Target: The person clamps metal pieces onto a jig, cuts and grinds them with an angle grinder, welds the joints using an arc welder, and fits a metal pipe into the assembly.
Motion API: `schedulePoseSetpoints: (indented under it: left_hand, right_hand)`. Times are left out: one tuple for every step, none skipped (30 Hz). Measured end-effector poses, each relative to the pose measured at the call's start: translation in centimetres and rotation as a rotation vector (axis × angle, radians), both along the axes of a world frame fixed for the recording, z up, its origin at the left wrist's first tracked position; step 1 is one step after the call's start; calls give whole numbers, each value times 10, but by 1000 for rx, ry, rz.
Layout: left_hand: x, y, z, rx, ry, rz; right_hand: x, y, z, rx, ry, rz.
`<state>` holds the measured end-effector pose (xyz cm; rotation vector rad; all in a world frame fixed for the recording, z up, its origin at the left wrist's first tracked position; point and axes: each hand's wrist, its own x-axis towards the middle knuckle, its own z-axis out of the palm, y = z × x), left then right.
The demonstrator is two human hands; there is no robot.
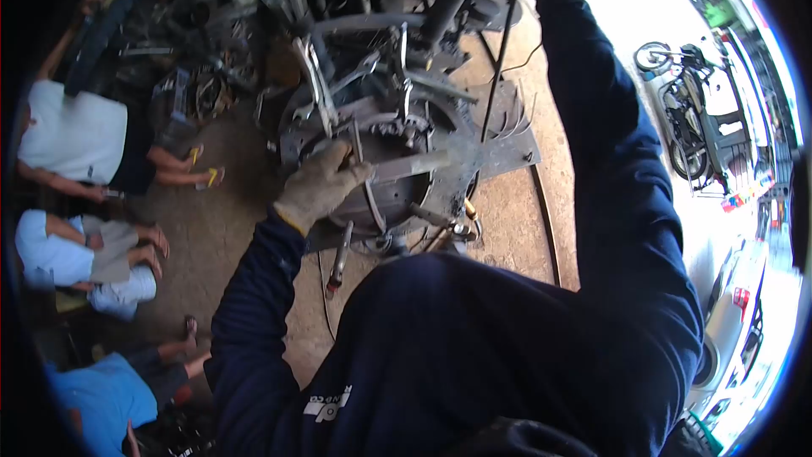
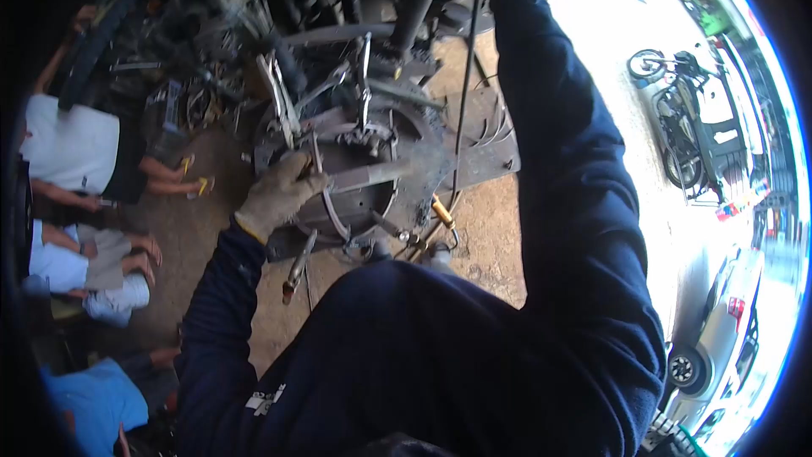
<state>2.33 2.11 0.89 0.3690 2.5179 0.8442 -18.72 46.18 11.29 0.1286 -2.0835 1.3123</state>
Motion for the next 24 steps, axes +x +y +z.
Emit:
schedulePoseSetpoints:
  left_hand:
    - [-3, 0, -2, 12, 48, -24]
    - [-1, -1, -5, 17, 85, -45]
    - [1, 0, -2, -8, 43, -14]
    - [-1, 5, 8, -90, -26, -3]
    - [-2, 7, 13, -163, -76, 0]
    - [2, 5, 11, -175, -77, 17]
    - [7, 5, 7, -139, 11, 53]
    - [10, 7, 4, -102, 98, 86]
    - [9, 8, 3, -108, 92, 90]
    - [5, 7, 3, -128, 60, 52]
    - [2, 8, 2, -146, 25, 13]
    - [2, 10, 3, -152, 14, 15]
    - [2, 13, 6, -169, 71, 29]
    - [3, 15, 8, -184, 126, 47]
    - [2, 17, 7, -188, 112, 60]
    - [-2, 20, 6, -234, 91, 71]
    - [-6, 21, 5, -280, 72, 81]
    - [-8, 22, 7, -296, 55, 73]
    - [-10, 21, 7, -301, 47, 81]
    - [-10, 20, 6, -226, -12, 114]
    - [-9, 20, 5, -149, -71, 144]
    - [-9, 21, 6, -149, -112, 167]
    - [-8, 21, 3, -152, -115, 165]
    - [-6, 21, 0, -130, -101, 189]
  right_hand:
    - [27, -31, 12, -182, -117, -92]
    - [31, -34, 14, -253, -168, -52]
    - [44, -51, 9, -338, -14, 99]
    - [43, -45, 11, -309, -187, -12]
    - [18, -26, -6, -329, -113, 59]
    - [4, -23, -13, -318, -8, 131]
    - [4, -30, -12, -306, 101, 196]
    - [8, -32, -11, -315, 99, 204]
    - [14, -32, -12, -288, -72, 110]
    - [26, -37, -8, -262, -242, 14]
    - [33, -40, -5, -271, -249, 14]
    - [38, -44, -2, -135, -337, -112]
    - [40, -45, -4, 6, -422, -233]
    - [29, -35, -22, -73, -317, -101]
    - [21, -24, -40, -72, -330, -87]
    - [20, -23, -49, -33, -265, -40]
    - [18, -22, -56, 5, -197, 5]
    - [15, -20, -61, -12, -196, 71]
    - [16, -21, -59, -15, -204, 81]
    - [18, -21, -55, 36, -233, 46]
    - [20, -20, -53, 62, -247, 39]
    - [24, -17, -56, 78, -265, 42]
    - [29, -13, -58, 88, -269, 52]
    - [34, -10, -62, 103, -279, 70]
